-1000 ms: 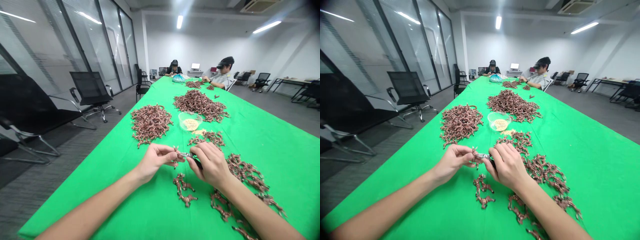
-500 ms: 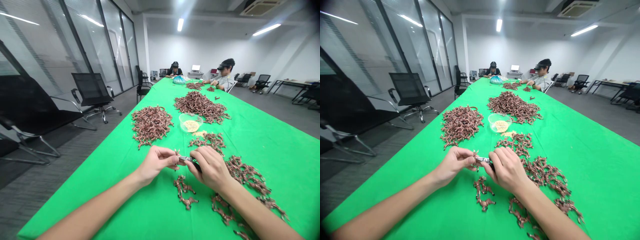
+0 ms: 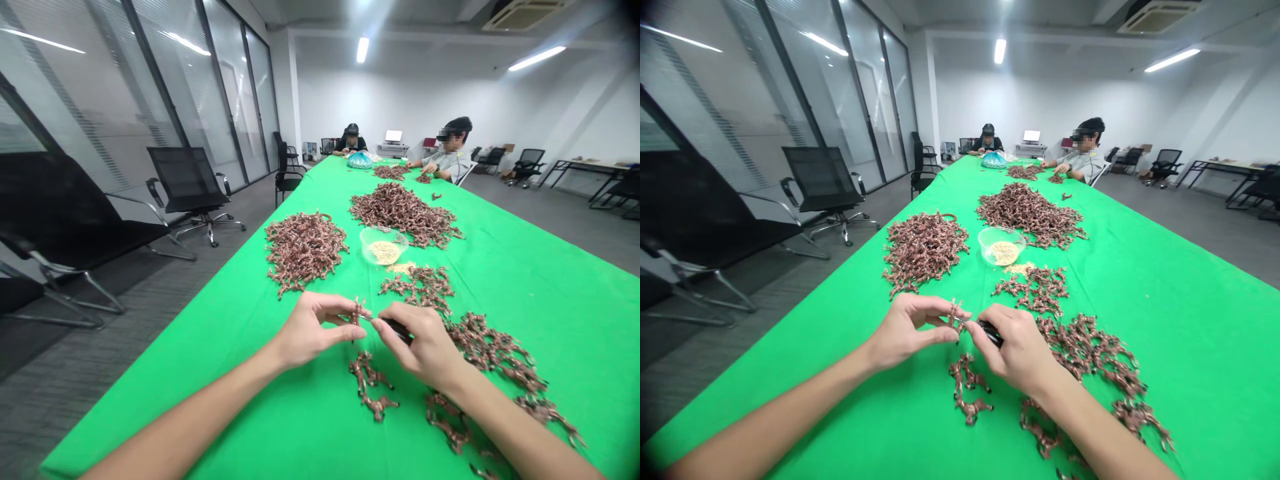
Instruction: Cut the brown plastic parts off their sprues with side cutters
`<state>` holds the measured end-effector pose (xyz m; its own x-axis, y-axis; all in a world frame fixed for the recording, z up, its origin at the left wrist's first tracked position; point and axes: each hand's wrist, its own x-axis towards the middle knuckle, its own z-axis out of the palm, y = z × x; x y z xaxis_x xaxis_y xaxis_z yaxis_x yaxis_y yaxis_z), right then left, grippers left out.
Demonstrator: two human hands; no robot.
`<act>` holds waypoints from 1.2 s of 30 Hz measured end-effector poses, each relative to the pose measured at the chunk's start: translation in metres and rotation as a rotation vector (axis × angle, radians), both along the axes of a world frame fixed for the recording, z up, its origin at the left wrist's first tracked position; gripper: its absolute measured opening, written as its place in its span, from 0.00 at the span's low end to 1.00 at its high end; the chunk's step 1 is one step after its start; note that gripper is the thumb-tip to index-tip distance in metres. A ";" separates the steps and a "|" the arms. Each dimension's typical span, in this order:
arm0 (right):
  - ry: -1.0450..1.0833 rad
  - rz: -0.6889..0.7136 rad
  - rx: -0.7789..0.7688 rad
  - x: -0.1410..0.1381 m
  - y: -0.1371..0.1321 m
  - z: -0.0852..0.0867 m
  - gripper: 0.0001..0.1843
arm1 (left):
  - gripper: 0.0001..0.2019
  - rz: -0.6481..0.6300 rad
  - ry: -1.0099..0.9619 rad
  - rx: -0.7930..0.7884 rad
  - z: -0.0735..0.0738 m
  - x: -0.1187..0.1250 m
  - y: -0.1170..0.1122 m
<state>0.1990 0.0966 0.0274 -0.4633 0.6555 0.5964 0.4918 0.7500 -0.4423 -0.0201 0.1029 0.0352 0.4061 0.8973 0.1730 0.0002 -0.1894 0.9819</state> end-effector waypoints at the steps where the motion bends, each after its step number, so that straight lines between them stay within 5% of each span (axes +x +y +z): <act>1: 0.010 -0.001 -0.016 0.000 0.000 0.000 0.11 | 0.16 0.012 0.010 0.001 -0.001 0.000 0.000; 24: 0.066 -0.073 -0.090 -0.004 0.001 -0.003 0.14 | 0.12 0.077 -0.020 -0.054 -0.005 -0.001 0.010; 36: 0.016 -0.034 -0.105 -0.005 0.004 -0.009 0.14 | 0.16 0.272 -0.008 -0.096 -0.013 -0.008 0.025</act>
<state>0.1941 0.1010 0.0187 -0.4309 0.7299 0.5307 0.5079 0.6822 -0.5259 -0.0279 0.1280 0.0222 0.1474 0.9855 0.0841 0.0306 -0.0895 0.9955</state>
